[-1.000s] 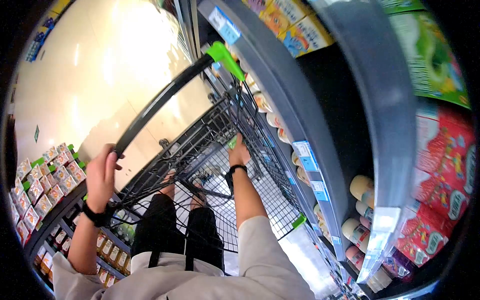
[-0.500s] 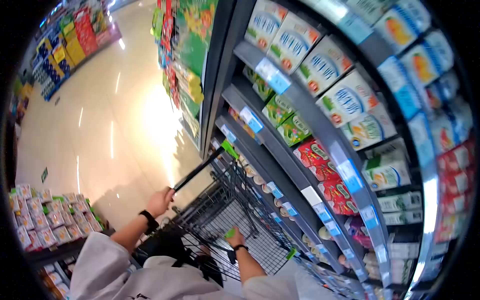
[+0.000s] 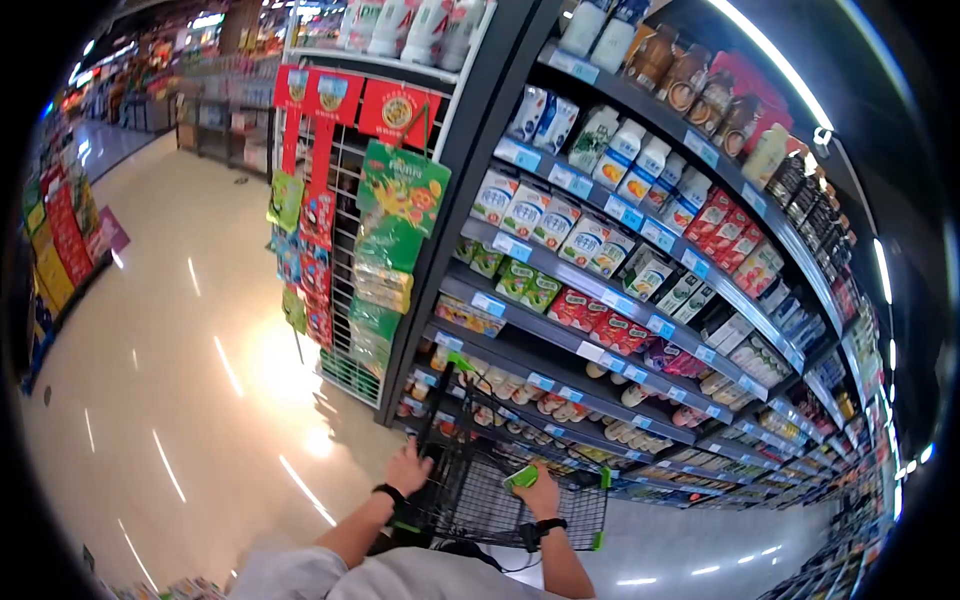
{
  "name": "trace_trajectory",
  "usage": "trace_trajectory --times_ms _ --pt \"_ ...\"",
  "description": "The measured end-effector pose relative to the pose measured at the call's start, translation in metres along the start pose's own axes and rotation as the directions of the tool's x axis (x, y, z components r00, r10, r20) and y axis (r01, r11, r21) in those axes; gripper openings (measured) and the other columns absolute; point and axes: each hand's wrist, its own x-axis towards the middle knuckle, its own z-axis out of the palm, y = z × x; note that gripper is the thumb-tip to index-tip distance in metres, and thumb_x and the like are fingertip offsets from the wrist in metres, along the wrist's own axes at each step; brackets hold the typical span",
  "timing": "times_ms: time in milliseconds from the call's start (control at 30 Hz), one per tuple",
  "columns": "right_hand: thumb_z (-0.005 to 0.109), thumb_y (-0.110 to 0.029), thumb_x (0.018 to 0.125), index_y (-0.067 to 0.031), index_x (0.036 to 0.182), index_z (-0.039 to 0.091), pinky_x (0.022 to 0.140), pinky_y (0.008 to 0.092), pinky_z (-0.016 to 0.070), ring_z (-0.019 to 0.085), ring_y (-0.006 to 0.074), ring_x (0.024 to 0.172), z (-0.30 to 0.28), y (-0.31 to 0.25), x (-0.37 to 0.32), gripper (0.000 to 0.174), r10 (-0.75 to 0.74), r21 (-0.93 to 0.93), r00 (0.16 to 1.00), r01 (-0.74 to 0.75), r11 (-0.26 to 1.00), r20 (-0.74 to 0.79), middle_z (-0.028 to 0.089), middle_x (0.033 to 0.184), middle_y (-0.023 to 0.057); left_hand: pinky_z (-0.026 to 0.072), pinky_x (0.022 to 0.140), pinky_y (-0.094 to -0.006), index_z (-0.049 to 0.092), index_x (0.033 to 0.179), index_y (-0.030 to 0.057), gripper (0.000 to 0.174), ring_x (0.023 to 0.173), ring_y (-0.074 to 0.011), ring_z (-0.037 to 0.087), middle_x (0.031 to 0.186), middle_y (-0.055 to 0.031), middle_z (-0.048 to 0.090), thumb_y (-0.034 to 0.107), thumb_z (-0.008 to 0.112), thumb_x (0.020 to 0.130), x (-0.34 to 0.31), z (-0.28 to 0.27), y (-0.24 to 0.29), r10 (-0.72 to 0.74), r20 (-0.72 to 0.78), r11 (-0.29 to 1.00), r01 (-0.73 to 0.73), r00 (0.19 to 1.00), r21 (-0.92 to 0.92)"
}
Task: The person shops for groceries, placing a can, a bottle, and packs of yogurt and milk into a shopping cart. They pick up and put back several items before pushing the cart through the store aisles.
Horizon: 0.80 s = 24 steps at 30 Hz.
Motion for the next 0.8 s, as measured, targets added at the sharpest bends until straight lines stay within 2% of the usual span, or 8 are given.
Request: trace_trajectory --times_ms 67,233,333,367,500,667,733,800 --pt "0.084 -0.033 0.062 -0.0088 0.129 0.051 0.083 0.0410 0.0526 0.065 0.0348 0.097 -0.019 -0.046 -0.019 0.078 -0.193 -0.018 0.964 0.200 0.980 0.182 0.067 0.107 0.0178 0.0384 0.103 -0.0488 0.034 0.144 0.0046 0.079 0.121 -0.0438 0.046 0.134 -0.0243 0.047 0.043 0.065 0.082 -0.018 -0.019 0.007 0.321 -0.088 0.947 -0.320 0.943 0.015" --pt "0.084 -0.032 0.062 -0.0078 0.123 0.055 0.076 0.0351 0.0533 0.068 0.0307 0.088 -0.044 -0.164 -0.054 0.072 -0.364 0.240 0.925 0.331 0.913 0.108 0.069 0.098 0.0134 0.0380 0.104 -0.0462 0.028 0.145 -0.0012 0.094 0.124 -0.0408 0.045 0.134 -0.0255 0.046 0.039 0.075 0.075 -0.052 -0.084 0.051 0.687 0.059 0.727 -0.684 0.724 -0.066" --pt "0.081 -0.035 0.067 -0.0097 0.125 0.055 0.068 0.0347 0.0528 0.068 0.0292 0.076 -0.060 -0.224 -0.082 0.068 -0.457 0.176 0.885 0.438 0.881 0.087 0.069 0.084 0.0130 0.0466 0.091 -0.0432 0.034 0.140 -0.0014 0.075 0.109 -0.0393 0.056 0.124 -0.0259 0.053 0.027 0.072 0.082 -0.063 -0.103 0.055 0.613 -0.161 0.741 -0.633 0.774 -0.225" --pt "0.079 -0.037 0.070 -0.0097 0.128 0.054 0.065 0.0345 0.0522 0.068 0.0280 0.072 -0.050 -0.228 -0.083 0.069 -0.470 0.205 0.876 0.443 0.873 0.109 0.068 0.080 0.0123 0.0515 0.075 -0.0429 0.041 0.131 0.0008 0.056 0.090 -0.0372 0.064 0.110 -0.0246 0.060 0.025 0.066 0.088 -0.063 -0.107 0.050 0.533 -0.113 0.794 -0.543 0.838 -0.273" --pt "0.071 -0.042 0.082 -0.0083 0.136 0.050 0.057 0.0347 0.0489 0.063 0.0229 0.060 -0.033 -0.242 -0.081 0.067 -0.449 0.268 0.877 0.396 0.878 0.173 0.064 0.069 0.0074 0.0509 0.059 -0.0428 0.049 0.113 0.0006 0.036 0.069 -0.0386 0.065 0.084 -0.0220 0.065 0.026 0.061 0.091 -0.057 -0.123 0.031 0.421 -0.030 0.878 -0.415 0.907 -0.238" --pt "0.065 -0.050 0.083 -0.0105 0.131 0.052 0.059 0.0382 0.0512 0.066 0.0298 0.069 -0.011 -0.224 -0.067 0.064 -0.490 0.303 0.870 0.451 0.839 0.063 0.067 0.080 0.0113 0.0468 0.060 -0.0491 0.050 0.106 0.0028 0.036 0.070 -0.0433 0.061 0.074 -0.0230 0.062 0.032 0.063 0.089 -0.044 -0.154 0.030 0.382 0.023 0.906 -0.370 0.924 -0.206" --pt "0.065 -0.050 0.084 -0.0097 0.126 0.053 0.068 0.0417 0.0521 0.066 0.0352 0.080 0.010 -0.207 -0.051 0.060 -0.643 0.354 0.765 0.612 0.707 -0.037 0.067 0.093 0.0157 0.0474 0.058 -0.0472 0.052 0.107 0.0035 0.038 0.067 -0.0399 0.062 0.071 -0.0213 0.062 0.034 0.064 0.088 -0.039 -0.162 0.037 0.422 0.038 0.902 -0.415 0.906 -0.118" --pt "0.065 -0.053 0.084 -0.0069 0.121 0.052 0.075 0.0435 0.0513 0.065 0.0377 0.089 0.004 -0.210 -0.053 0.061 -0.457 0.464 0.819 0.273 0.843 0.348 0.065 0.099 0.0185 0.0476 0.056 -0.0454 0.053 0.108 0.0044 0.040 0.064 -0.0369 0.063 0.071 -0.0192 0.063 0.037 0.065 0.087 -0.039 -0.165 0.035 0.428 0.084 0.902 -0.431 0.900 0.029"
